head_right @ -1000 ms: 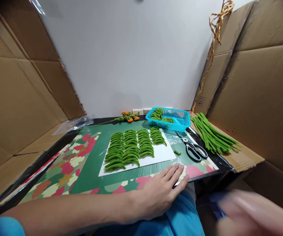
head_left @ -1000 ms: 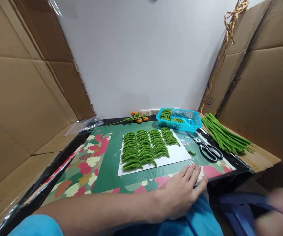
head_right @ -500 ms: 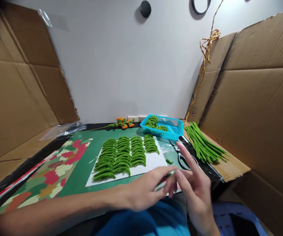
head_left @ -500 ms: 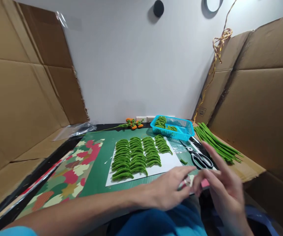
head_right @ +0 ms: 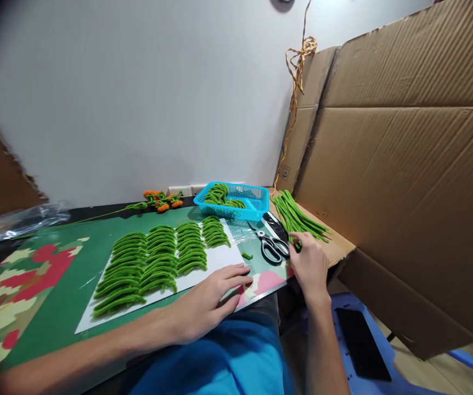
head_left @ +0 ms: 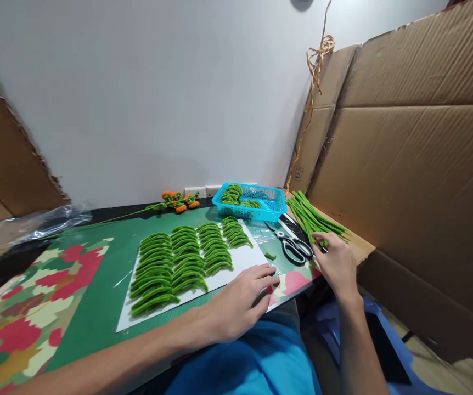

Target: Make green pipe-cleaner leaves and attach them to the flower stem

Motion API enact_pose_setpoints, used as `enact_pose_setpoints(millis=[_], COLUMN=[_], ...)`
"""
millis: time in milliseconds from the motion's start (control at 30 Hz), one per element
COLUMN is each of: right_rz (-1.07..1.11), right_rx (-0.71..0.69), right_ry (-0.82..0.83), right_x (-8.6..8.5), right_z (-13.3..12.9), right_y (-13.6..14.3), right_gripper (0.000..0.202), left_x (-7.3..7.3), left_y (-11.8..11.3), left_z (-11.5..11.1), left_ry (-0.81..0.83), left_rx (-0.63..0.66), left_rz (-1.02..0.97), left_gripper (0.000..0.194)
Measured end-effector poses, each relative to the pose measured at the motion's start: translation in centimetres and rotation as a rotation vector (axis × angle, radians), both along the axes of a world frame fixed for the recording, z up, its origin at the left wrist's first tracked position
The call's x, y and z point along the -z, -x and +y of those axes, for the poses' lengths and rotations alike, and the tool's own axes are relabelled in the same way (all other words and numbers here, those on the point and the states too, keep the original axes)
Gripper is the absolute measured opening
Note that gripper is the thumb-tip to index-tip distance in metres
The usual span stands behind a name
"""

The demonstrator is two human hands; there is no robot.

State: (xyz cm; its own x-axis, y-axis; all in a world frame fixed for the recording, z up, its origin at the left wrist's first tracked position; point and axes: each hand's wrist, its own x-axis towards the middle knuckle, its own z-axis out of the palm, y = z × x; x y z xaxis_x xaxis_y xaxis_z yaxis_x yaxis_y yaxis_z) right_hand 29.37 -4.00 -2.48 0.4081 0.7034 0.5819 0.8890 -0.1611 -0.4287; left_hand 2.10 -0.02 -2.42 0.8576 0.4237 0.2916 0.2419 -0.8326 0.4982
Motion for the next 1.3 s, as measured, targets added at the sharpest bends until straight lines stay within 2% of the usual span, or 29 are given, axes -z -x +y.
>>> enact_pose_setpoints(millis=[100,200,300,467,533,700,900,1000,1100,1200,1300], right_rz=[0.024,0.044,0.048,0.022,0.019,0.014,0.015,0.026,0.065,0.121,0.184], right_rx=[0.136,0.229,0.245,0.249,0.246,0.236,0.243,0.213,0.218,0.251,0.261], right_ry=[-0.059,0.101,0.235,0.365,0.422,0.497,0.47,0.505,0.513,0.422,0.258], right_x=[0.0,-1.0,-2.9,-5.6,-5.7,-4.7,-4.7,-4.6,-4.2,-4.2,-4.8], right_z=[0.1,0.2,1.2,5.1,6.8,9.7,10.9,11.2,11.5,11.6,11.0], right_y=[-0.5,-1.1,-2.5,-5.1,-5.6,-5.2,-4.9,-5.3,-5.5,-5.2,-5.0], right_gripper=[0.029,0.032,0.031,0.025,0.023,0.021,0.025,0.018,0.022,0.024,0.019], left_x=[0.3,0.4,0.3,0.1,0.2,0.6,0.7,0.6,0.4,-0.1,-0.5], left_y=[-0.1,-0.2,-0.2,-0.3,-0.3,-0.2,-0.2,-0.1,0.1,0.4,0.5], left_z=[0.2,0.5,0.7,0.3,0.3,0.3,0.1,0.1,-0.1,-0.7,-1.3], left_ry=[0.043,0.208,0.331,0.371,0.373,0.36,0.276,0.198,0.106,-0.005,-0.106], left_rx=[-0.002,-0.068,-0.112,-0.109,-0.104,-0.118,-0.062,-0.027,-0.003,0.017,0.016], left_rz=[-0.012,-0.039,-0.07,-0.099,-0.113,-0.132,-0.159,-0.127,-0.073,-0.024,0.028], left_gripper=[0.039,0.034,0.034,0.028,0.029,0.03,0.027,0.022,0.017,0.014,0.012])
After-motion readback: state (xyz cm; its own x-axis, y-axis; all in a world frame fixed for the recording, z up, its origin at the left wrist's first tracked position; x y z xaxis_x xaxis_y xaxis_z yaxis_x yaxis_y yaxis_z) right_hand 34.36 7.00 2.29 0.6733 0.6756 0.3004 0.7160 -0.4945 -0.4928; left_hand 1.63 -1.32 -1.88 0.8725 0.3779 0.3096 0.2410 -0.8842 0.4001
